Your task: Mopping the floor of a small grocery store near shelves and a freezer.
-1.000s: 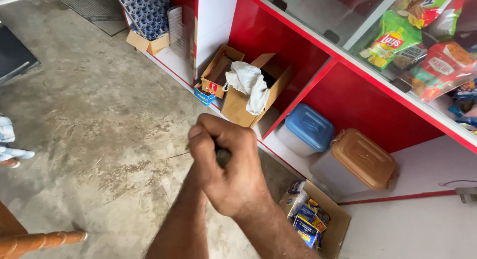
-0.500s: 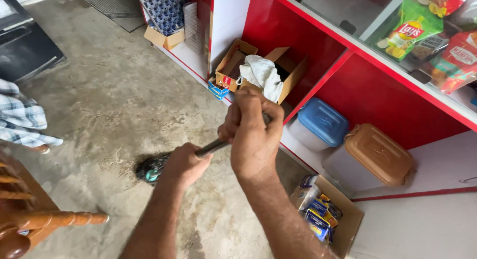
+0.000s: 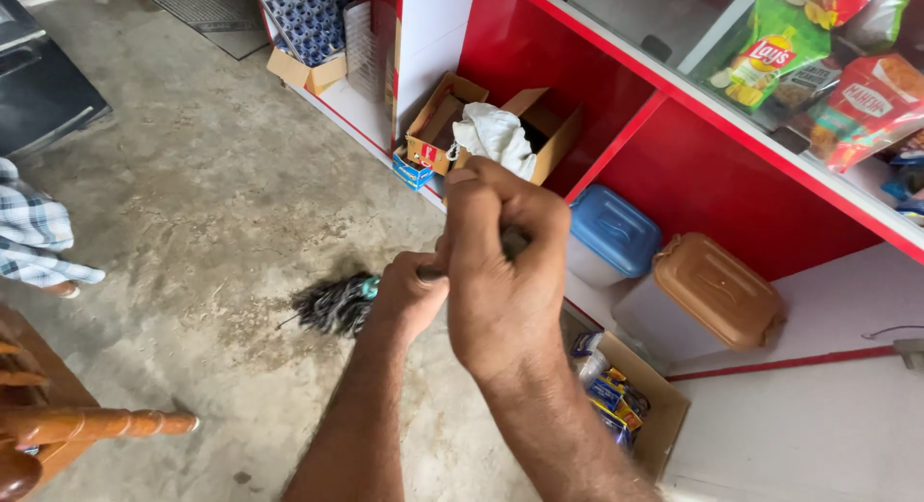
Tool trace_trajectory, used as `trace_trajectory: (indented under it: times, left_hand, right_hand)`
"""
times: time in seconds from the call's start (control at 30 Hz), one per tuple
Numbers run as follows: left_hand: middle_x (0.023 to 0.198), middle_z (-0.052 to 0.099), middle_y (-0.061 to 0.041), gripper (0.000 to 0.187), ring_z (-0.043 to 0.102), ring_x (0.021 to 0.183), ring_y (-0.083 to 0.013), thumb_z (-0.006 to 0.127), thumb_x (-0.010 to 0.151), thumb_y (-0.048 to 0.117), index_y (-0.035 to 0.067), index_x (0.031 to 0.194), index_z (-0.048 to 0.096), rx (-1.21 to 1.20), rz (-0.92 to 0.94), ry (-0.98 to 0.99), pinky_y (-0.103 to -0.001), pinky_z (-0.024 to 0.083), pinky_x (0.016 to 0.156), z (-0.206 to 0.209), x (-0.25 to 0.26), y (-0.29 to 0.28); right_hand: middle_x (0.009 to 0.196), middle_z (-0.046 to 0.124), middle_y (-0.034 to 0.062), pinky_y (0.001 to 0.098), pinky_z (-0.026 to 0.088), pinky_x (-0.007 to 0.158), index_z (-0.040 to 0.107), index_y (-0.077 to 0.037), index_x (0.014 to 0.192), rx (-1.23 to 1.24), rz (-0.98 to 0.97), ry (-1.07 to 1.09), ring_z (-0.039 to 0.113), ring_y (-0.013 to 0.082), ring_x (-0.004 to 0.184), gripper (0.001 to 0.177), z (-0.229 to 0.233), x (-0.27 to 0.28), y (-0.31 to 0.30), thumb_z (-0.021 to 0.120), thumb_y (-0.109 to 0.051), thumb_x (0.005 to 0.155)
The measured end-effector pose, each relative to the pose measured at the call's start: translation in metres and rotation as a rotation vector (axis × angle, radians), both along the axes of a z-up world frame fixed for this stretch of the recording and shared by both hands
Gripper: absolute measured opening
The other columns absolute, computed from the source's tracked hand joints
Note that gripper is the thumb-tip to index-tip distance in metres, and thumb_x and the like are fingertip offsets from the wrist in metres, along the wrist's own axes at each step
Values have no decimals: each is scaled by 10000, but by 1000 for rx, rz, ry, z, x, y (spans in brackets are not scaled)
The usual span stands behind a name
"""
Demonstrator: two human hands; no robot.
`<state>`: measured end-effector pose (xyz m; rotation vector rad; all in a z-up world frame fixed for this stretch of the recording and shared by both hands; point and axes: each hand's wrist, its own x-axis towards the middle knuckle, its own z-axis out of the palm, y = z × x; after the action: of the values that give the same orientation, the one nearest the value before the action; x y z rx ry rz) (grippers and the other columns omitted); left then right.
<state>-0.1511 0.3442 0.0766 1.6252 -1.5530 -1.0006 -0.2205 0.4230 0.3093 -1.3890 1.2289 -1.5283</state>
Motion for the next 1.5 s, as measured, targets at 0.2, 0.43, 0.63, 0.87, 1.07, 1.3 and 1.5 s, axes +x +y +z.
trace_trajectory:
  times: [0.2, 0.43, 0.63, 0.87, 1.07, 1.3, 1.5]
  left_hand:
    - [906, 753, -36, 356, 686, 847, -115, 688, 854, 376, 47, 987, 720, 208, -278, 894, -354, 547, 742, -30, -37, -18]
    - [767, 729, -122, 323, 685, 732, -161, 694, 857, 346, 27, 894, 725, 33, -185, 207, -392, 526, 667, -21, -59, -17]
    - [755, 750, -124, 257, 686, 718, -140, 674, 822, 273, 36, 914, 716, 2, -216, 305, -386, 537, 662, -19, -54, -16]
    - [811, 764, -136, 434, 690, 779, -135, 716, 889, 428, -6, 888, 718, 141, -139, 261, -393, 522, 681, -8, -46, -20]
    - [820, 783, -146, 418, 672, 797, -117, 722, 842, 395, -19, 900, 726, 71, -143, 333, -391, 531, 662, -17, -51, -13]
    - [794, 769, -179, 389, 705, 791, -172, 699, 891, 385, -4, 899, 713, 69, -99, 247, -411, 535, 675, -31, -85, 11]
    - [811, 738, -180, 241, 748, 749, -290, 649, 879, 275, 57, 937, 734, 61, -76, 138, -430, 548, 682, -31, -117, 28]
  right_hand:
    - [657, 389, -1, 292, 358, 550, 428, -18, 742, -148, 18, 254, 384, 82, 635, 367, -28, -19, -1, 518, -148, 1074]
    - [592, 473, 3, 282, 392, 504, 528, -25, 769, -107, -9, -57, 428, 84, 532, 264, -34, -48, -9, 489, -149, 998]
    - [582, 447, -4, 274, 374, 508, 459, -34, 697, -136, 14, 5, 409, 82, 539, 340, -42, -47, -13, 498, -151, 1013]
    - [569, 470, -7, 274, 400, 499, 529, -22, 715, -101, 10, -4, 431, 73, 527, 292, -39, -32, -22, 496, -142, 979]
    - [582, 456, -15, 273, 396, 493, 499, -13, 705, -111, 54, 3, 428, 69, 531, 309, -43, -39, -15, 491, -137, 988]
    - [604, 475, -13, 277, 425, 522, 507, -23, 723, -123, 113, -17, 465, 71, 562, 300, -54, -81, 17, 477, -154, 992]
    - [588, 439, -11, 289, 403, 514, 447, -33, 687, -71, 99, -66, 410, 82, 539, 354, -63, -118, 37, 497, -149, 1017]
